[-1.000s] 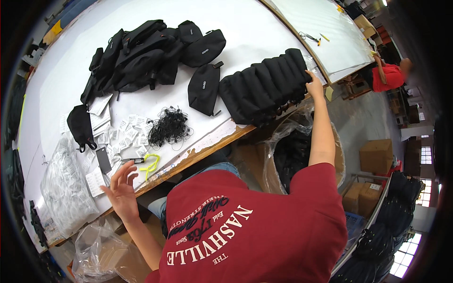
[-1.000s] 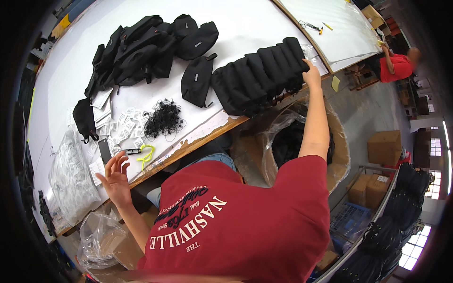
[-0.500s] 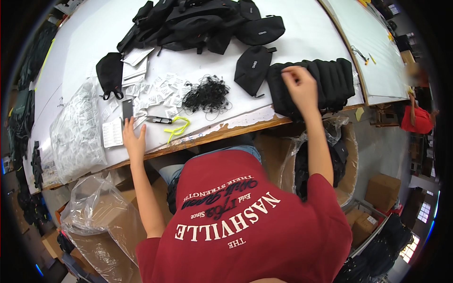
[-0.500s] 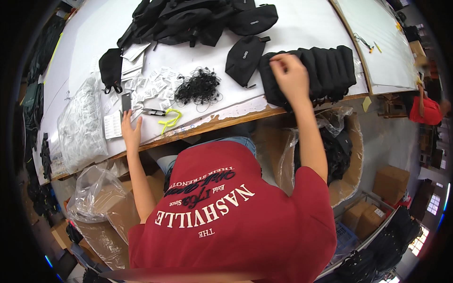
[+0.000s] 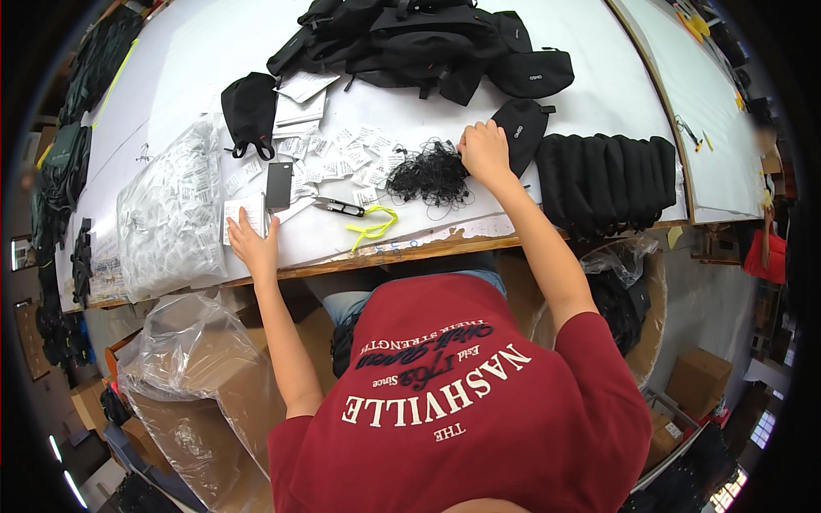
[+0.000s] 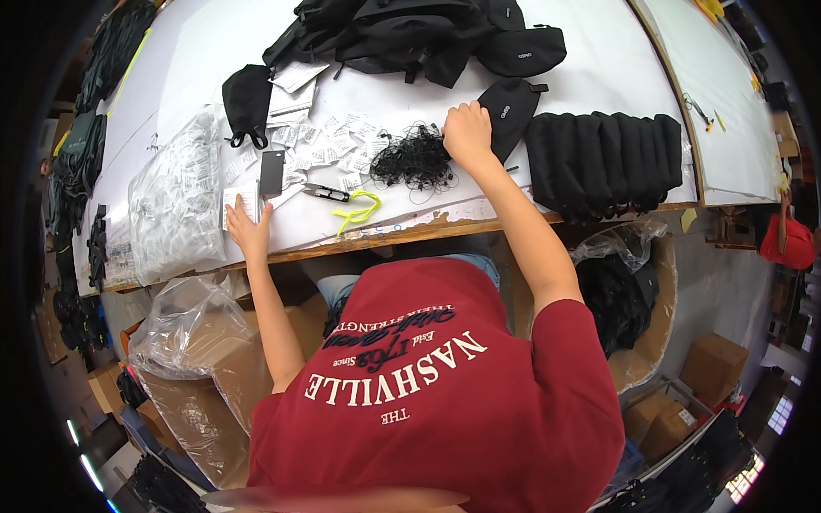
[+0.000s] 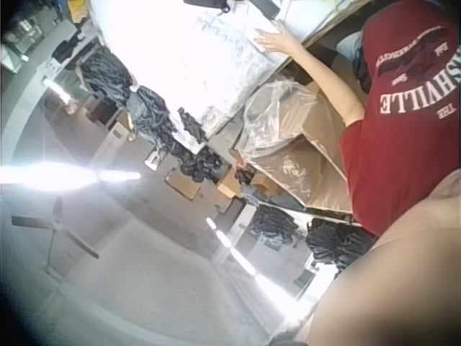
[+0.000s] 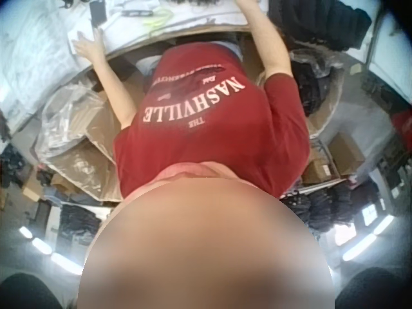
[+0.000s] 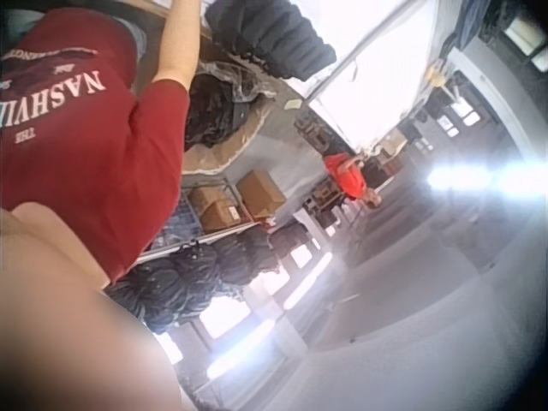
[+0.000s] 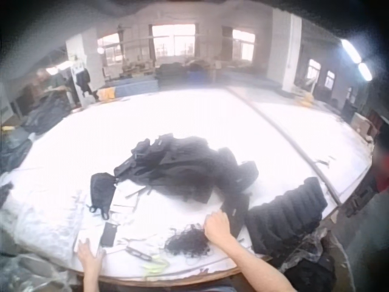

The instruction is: The person is inserting small black components and cards into black zippered pouches at a factory workstation.

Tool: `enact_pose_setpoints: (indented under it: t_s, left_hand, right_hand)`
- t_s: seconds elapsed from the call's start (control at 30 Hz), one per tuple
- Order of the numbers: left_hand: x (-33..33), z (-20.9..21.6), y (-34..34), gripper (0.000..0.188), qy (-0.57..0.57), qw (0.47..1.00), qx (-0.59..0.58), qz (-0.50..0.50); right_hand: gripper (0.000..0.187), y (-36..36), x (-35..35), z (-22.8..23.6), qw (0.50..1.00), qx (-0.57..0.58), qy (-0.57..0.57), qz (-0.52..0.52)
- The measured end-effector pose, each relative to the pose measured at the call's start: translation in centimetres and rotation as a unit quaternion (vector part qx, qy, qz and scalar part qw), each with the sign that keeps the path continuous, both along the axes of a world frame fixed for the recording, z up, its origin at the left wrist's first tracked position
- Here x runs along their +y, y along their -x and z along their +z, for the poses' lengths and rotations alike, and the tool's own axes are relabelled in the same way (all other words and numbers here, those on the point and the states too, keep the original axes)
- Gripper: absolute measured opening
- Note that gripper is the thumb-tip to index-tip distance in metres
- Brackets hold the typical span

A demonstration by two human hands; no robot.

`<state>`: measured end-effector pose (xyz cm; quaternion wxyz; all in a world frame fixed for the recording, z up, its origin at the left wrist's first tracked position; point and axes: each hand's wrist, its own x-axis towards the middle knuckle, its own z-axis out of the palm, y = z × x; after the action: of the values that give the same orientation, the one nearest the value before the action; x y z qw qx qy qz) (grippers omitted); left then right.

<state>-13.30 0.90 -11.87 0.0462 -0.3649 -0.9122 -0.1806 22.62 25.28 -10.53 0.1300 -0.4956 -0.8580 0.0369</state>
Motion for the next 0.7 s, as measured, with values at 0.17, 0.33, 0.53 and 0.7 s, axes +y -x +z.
enact_pose_setpoints:
  t_s: [0.17,0.33,0.53,0.7]
  left_hand:
    - [-0.7,1.8,1.0,0.061,0.006,0.996,-0.056,-0.066]
    - [-0.8,2.7,1.3,0.045,-0.074,0.993,-0.088,-0.04]
    - [-0.2,6.0,2.4,0.043,-0.029,0.993,-0.112,0.011]
    - [-1.1,4.6,2.6,0.045,-0.033,0.987,-0.155,-0.04]
  right_hand:
    - [0.013,0.0,-0.5,2.9,0.985,0.166,0.05,0.002]
    - [0.009,0.7,-1.9,9.3,0.778,0.577,0.248,0.019]
    - [0.012,2.1,-3.3,14.7,0.723,0.627,0.276,0.093]
    - [0.016,2.9,-5.4,17.0,0.768,0.58,0.206,0.178]
